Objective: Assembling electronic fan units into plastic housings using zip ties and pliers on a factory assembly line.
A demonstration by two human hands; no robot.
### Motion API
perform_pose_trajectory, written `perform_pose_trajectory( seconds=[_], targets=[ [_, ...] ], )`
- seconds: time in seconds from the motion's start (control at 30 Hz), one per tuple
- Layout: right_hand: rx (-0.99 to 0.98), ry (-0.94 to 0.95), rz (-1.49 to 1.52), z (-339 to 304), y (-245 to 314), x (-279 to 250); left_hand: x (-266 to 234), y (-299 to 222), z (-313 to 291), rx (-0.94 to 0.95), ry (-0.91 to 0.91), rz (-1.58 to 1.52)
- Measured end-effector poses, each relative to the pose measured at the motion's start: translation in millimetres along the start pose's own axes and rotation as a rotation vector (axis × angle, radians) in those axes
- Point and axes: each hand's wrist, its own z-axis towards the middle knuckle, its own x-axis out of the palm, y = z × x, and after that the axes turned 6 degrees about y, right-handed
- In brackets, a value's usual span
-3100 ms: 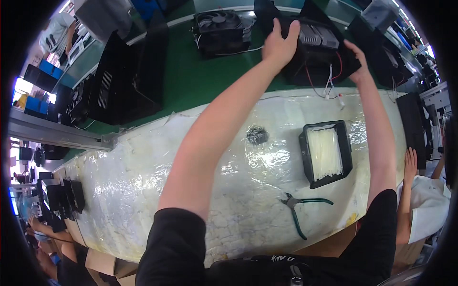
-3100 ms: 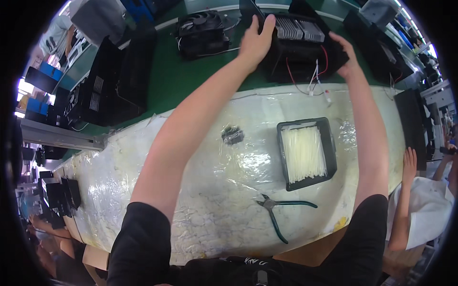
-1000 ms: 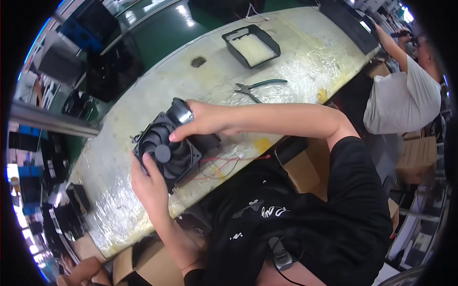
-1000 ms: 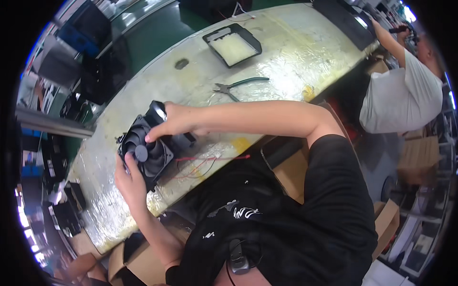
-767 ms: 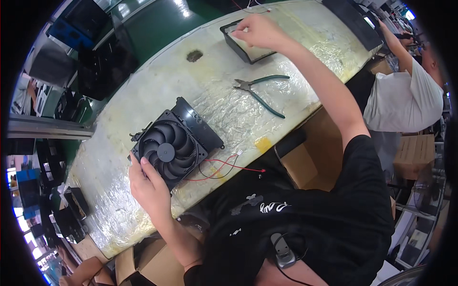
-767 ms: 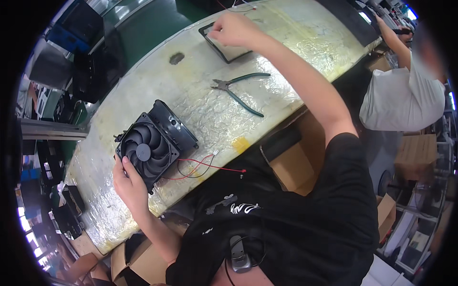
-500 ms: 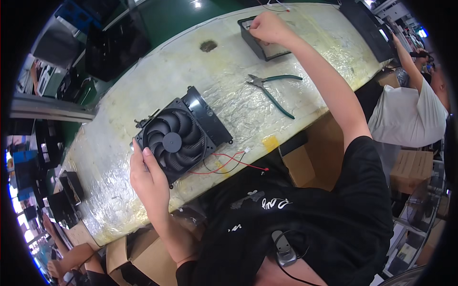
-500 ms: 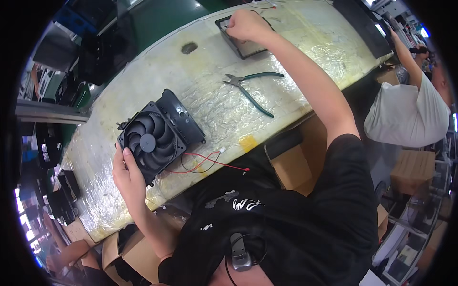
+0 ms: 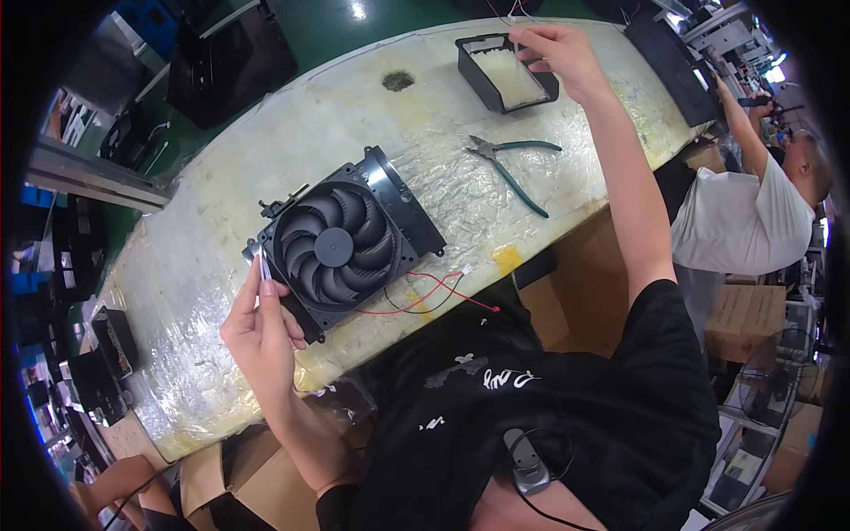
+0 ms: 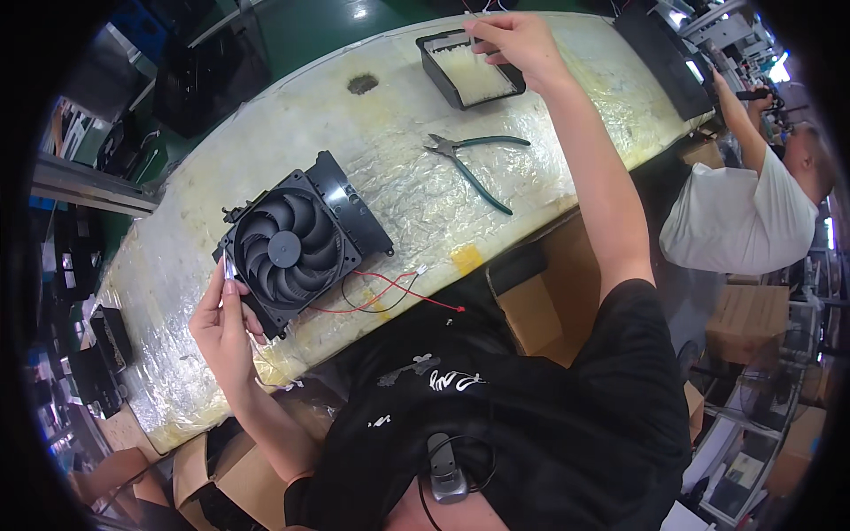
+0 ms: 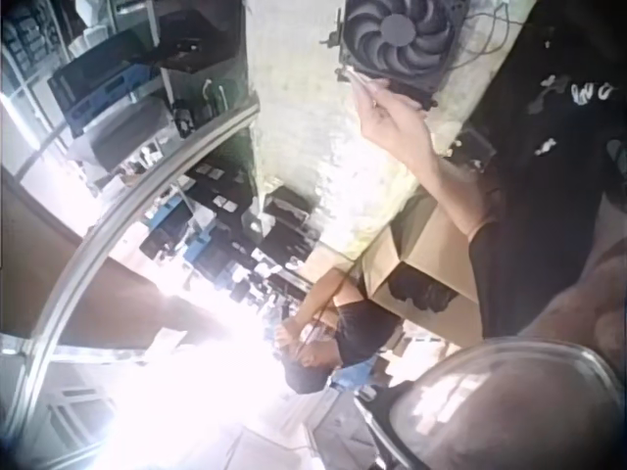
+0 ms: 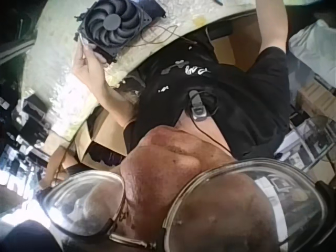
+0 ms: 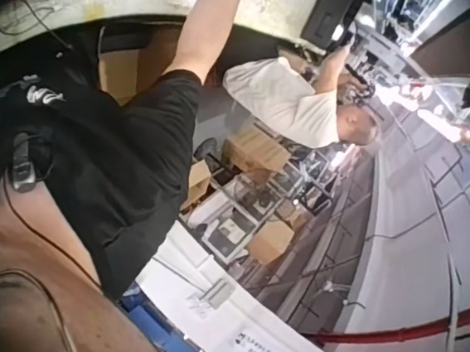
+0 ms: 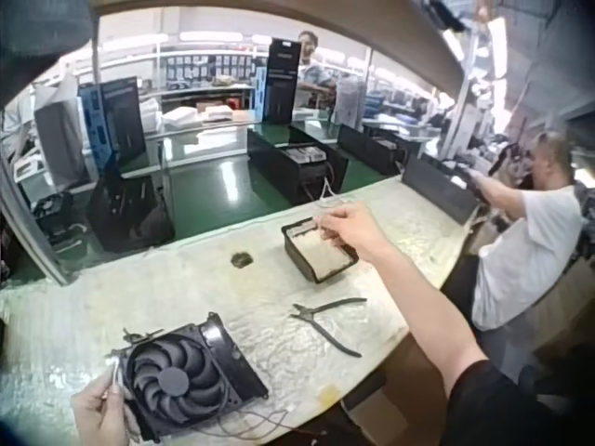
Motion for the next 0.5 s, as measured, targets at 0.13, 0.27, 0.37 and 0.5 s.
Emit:
perform_pose_trajectory(
  seconds=[0.13, 0.27, 0.37, 0.5],
  targets=[
    [0.070, 0.039, -0.204, -0.9, 6.8, -5.8, -3.3, 4.6, 0.3, -0.004, 0.017, -0.094],
    [0.185, 0.067, -0.302, -0.6, 0.4, -4.2, -5.0, -0.5, 0.6, -0.027, 0.053, -0.132],
    [0.108, 0.039, -0.261, 0.0, -2.3, -0.9, -13.7, 1.2, -3.2, -0.043, 0.082, -0.108],
    [-0.198, 0.178, 0.016, -13.4, 32.1, 2.6, -20.7, 11.0, -16.3, -0.088, -0.006, -0.120]
  ],
)
